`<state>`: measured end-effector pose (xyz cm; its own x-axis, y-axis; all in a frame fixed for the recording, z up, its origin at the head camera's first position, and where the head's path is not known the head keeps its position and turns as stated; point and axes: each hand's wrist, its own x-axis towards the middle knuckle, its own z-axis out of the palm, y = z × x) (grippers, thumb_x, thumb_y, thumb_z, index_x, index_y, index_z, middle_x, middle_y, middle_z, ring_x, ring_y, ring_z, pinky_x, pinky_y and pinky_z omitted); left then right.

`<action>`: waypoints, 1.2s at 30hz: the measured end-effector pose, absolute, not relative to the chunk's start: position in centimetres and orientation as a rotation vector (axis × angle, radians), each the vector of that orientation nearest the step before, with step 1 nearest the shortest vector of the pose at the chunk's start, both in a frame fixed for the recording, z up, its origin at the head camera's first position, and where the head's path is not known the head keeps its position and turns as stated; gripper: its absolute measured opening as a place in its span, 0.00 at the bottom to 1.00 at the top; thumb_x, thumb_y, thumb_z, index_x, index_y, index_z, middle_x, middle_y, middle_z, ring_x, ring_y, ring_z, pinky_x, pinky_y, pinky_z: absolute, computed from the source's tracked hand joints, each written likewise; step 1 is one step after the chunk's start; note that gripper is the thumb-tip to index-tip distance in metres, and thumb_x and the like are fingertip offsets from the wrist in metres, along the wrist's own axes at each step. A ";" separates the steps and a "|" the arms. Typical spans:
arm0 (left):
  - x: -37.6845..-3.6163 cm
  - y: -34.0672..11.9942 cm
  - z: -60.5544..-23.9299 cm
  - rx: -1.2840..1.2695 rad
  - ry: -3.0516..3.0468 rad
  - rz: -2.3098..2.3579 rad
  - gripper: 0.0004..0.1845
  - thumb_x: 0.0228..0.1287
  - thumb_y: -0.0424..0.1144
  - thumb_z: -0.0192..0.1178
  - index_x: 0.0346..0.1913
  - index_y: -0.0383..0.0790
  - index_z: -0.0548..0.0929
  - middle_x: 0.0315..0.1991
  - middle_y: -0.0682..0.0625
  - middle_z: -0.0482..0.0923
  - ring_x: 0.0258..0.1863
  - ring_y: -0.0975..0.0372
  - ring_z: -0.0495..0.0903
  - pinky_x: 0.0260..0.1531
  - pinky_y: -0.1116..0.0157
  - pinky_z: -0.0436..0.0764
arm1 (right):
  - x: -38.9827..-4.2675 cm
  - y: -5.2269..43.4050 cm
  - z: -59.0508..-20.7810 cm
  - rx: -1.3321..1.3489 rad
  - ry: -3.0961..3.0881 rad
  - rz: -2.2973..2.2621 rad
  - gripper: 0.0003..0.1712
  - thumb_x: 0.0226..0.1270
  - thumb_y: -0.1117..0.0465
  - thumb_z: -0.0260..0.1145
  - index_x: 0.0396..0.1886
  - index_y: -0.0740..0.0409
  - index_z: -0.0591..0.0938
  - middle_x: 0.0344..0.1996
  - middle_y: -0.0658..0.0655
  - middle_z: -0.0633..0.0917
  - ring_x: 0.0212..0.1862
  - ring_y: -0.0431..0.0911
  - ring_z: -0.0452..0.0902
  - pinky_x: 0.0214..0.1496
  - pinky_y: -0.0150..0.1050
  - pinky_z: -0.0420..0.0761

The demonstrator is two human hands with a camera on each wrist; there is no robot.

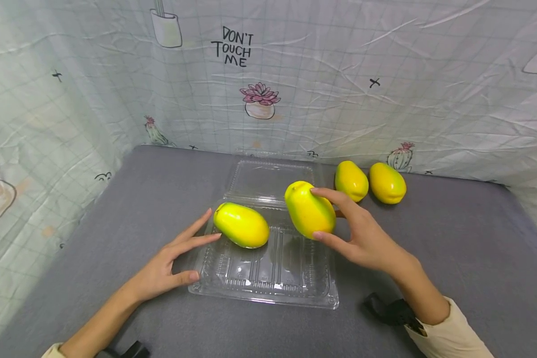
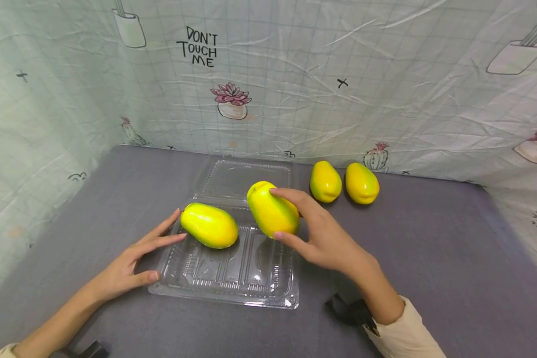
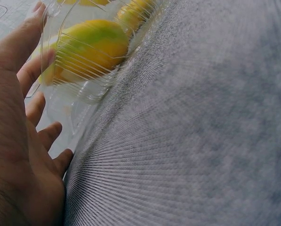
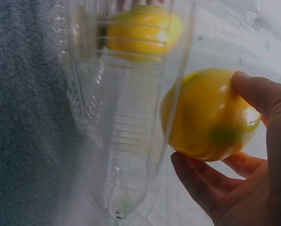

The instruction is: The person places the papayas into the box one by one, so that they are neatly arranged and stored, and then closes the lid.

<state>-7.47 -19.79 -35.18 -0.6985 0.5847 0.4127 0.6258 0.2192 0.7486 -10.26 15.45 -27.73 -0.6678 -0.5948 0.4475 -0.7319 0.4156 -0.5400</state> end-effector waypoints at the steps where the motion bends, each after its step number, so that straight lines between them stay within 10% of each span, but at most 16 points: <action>1: -7.5 -19.8 -35.2 -1.201 -2.423 -1.522 0.30 0.53 0.39 0.61 0.60 0.34 0.68 0.67 0.34 0.43 0.65 0.41 0.43 0.61 0.64 0.47 | -10.3 15.4 -27.8 1.178 -2.491 1.099 0.41 0.46 0.71 0.70 0.61 0.63 0.62 0.58 0.56 0.68 0.53 0.44 0.68 0.48 0.39 0.73; 36: -7.6 -19.6 -34.8 -1.190 -2.436 -1.552 0.30 0.53 0.39 0.61 0.60 0.34 0.67 0.67 0.35 0.43 0.65 0.41 0.44 0.61 0.69 0.47 | -12.5 15.8 -32.3 1.247 -2.570 0.929 0.41 0.54 0.52 0.67 0.65 0.46 0.58 0.62 0.45 0.62 0.61 0.42 0.58 0.60 0.38 0.60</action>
<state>-7.59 -19.64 -34.81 -0.7096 0.5852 0.3925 0.6031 0.2162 0.7678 -12.47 15.81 -32.34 -0.6472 -0.6647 0.3732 -0.7498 0.4664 -0.4694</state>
